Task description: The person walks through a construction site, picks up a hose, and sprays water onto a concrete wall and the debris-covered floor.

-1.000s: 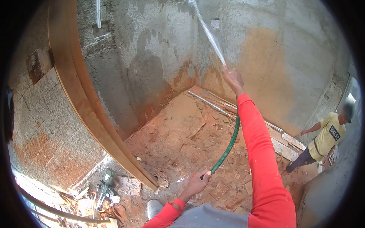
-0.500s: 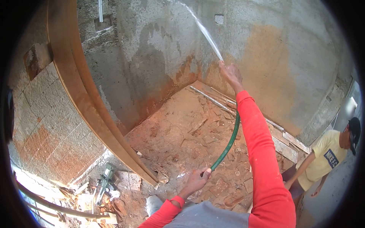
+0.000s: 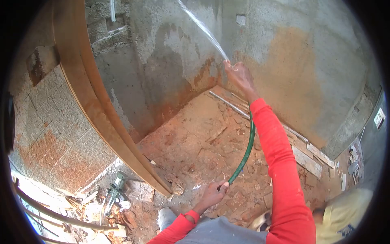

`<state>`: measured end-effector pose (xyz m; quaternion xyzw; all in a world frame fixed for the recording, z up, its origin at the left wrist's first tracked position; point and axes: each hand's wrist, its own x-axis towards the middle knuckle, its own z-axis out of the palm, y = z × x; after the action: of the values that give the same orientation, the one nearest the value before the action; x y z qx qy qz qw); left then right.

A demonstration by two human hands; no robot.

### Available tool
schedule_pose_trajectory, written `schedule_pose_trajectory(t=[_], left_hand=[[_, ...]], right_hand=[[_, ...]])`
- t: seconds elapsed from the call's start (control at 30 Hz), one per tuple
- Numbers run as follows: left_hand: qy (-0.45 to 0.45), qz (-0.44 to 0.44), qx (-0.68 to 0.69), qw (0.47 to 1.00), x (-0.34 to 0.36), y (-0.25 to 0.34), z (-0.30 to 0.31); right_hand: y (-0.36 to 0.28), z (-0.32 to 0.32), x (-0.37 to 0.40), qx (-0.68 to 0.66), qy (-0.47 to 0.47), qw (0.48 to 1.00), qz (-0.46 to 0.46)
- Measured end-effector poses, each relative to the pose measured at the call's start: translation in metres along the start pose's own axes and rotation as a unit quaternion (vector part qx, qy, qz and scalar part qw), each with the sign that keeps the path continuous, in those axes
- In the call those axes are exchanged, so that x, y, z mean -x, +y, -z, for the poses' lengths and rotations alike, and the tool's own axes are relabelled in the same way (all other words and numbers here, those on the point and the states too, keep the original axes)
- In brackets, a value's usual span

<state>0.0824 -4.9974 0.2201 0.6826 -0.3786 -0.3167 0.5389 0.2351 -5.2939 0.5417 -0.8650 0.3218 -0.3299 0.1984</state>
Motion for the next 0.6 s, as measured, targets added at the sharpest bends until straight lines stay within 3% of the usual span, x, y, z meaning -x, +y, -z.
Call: schedule_pose_trajectory(t=[0.17,0.5,0.6], left_hand=[[0.005,0.031,0.005,0.999,0.001,0.009,0.005],[0.096,-0.017,0.016,0.995,-0.001,-0.003,0.019],[0.112,-0.002,0.013,0.994,0.009,0.026,0.028]], right_hand=[[-0.021,0.004,-0.007,-0.037,0.029,0.999,0.0],[-0.059,0.036,-0.014,-0.129,0.099,0.987,0.013],[-0.071,0.041,-0.02,-0.154,0.115,0.981,0.016]])
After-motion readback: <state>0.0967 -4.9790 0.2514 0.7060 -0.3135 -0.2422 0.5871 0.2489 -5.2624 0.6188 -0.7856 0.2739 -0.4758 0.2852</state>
